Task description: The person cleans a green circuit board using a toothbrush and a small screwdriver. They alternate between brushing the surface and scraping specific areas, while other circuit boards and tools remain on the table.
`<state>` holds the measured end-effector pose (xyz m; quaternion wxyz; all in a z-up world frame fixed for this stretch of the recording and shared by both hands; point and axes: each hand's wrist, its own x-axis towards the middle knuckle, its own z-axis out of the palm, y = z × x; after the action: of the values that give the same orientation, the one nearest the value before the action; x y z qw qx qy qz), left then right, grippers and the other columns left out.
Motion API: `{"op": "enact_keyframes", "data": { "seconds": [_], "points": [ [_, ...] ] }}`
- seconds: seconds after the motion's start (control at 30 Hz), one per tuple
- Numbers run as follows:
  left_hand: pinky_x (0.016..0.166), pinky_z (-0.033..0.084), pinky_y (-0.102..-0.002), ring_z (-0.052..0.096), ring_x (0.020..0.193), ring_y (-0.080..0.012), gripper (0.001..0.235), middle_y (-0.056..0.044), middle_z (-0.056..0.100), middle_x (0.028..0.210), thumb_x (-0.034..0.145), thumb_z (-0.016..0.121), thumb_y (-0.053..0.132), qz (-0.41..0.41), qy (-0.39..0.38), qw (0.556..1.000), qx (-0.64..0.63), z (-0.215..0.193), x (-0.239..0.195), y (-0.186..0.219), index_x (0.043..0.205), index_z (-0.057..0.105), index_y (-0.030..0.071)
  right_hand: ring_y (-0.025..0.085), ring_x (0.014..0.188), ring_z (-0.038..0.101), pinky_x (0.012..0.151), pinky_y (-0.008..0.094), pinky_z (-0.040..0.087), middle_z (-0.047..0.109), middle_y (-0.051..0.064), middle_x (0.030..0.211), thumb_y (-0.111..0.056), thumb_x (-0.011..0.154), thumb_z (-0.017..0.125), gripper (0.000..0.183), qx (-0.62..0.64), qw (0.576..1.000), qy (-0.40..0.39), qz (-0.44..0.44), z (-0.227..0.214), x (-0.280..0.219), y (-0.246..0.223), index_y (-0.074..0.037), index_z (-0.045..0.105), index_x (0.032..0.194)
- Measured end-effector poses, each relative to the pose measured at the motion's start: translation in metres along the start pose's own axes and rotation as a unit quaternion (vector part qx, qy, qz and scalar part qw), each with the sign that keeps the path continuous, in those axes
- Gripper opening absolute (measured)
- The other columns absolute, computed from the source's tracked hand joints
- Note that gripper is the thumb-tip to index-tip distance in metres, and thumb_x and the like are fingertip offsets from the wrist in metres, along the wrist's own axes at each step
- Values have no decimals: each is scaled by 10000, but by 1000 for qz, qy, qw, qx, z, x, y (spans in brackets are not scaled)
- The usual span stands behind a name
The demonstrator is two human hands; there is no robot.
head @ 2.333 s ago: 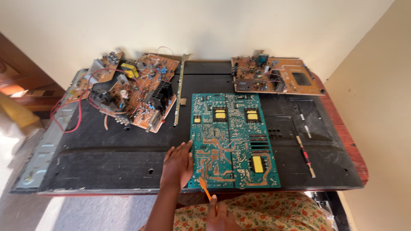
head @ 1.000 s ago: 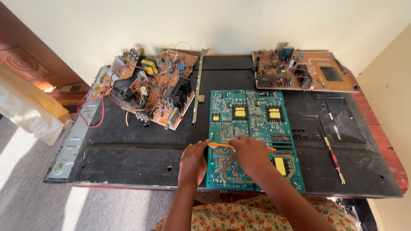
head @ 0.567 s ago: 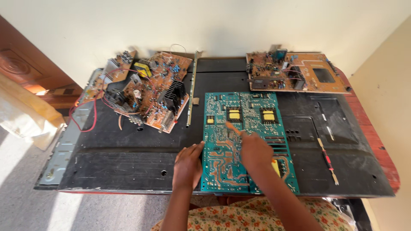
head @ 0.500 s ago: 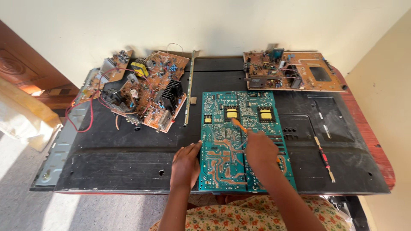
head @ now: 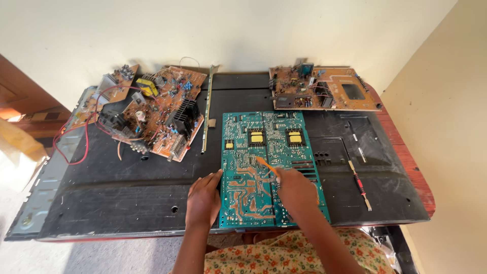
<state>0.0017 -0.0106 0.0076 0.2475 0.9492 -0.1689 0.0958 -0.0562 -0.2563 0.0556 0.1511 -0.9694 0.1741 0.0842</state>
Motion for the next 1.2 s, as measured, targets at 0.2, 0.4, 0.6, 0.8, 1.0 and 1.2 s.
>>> {"op": "enact_keyframes", "data": {
  "seconds": [0.2, 0.4, 0.6, 0.8, 1.0, 1.2],
  "points": [
    [1175, 394, -434, 623, 1248, -235, 504, -48, 697, 1308, 908, 527, -9, 3, -5, 1000, 0, -1, -8, -4, 1363, 643, 176, 299, 936, 730, 748, 461, 606, 681, 123, 1061, -151, 1007, 610, 276, 18, 998, 64, -2, 20, 9, -38, -162, 656, 1279],
    [1166, 397, -437, 626, 1244, -241, 485, -48, 701, 1301, 922, 530, 5, 3, 7, 1000, 2, 0, -7, -4, 1357, 648, 184, 320, 946, 705, 747, 478, 589, 657, 121, 1037, -178, 998, 593, 255, 30, 996, -4, -82, 35, -3, -66, -171, 628, 1251],
    [1164, 402, -440, 626, 1246, -254, 500, -59, 698, 1300, 916, 531, 4, 12, 0, 1000, 11, 2, -7, -7, 1370, 640, 185, 316, 980, 730, 773, 468, 607, 671, 130, 1079, -81, 988, 559, 290, -48, 996, 72, 19, 16, 9, -8, -141, 642, 1259],
    [1165, 396, -440, 627, 1238, -249, 507, -55, 696, 1309, 915, 527, 6, 4, 3, 1000, 13, 1, -5, -6, 1372, 637, 195, 340, 976, 729, 760, 491, 599, 683, 127, 1043, -142, 1025, 557, 224, -40, 983, 101, 145, -5, 16, 28, -107, 679, 1209],
    [1170, 402, -432, 630, 1245, -241, 482, -50, 700, 1301, 940, 522, 23, -4, 3, 1000, 7, 3, -5, -5, 1369, 646, 205, 338, 860, 749, 676, 493, 606, 702, 139, 950, -144, 1005, 557, 232, 63, 975, 116, 177, 18, -7, 11, -69, 676, 1190],
    [1146, 421, -446, 640, 1222, -262, 474, -60, 707, 1288, 927, 530, 20, 6, 13, 1000, 6, 4, -4, -6, 1347, 664, 193, 249, 847, 711, 636, 376, 626, 616, 156, 1074, -147, 1050, 528, 323, -34, 997, 16, 68, 48, -49, -49, -28, 566, 1347]
  ]
}}
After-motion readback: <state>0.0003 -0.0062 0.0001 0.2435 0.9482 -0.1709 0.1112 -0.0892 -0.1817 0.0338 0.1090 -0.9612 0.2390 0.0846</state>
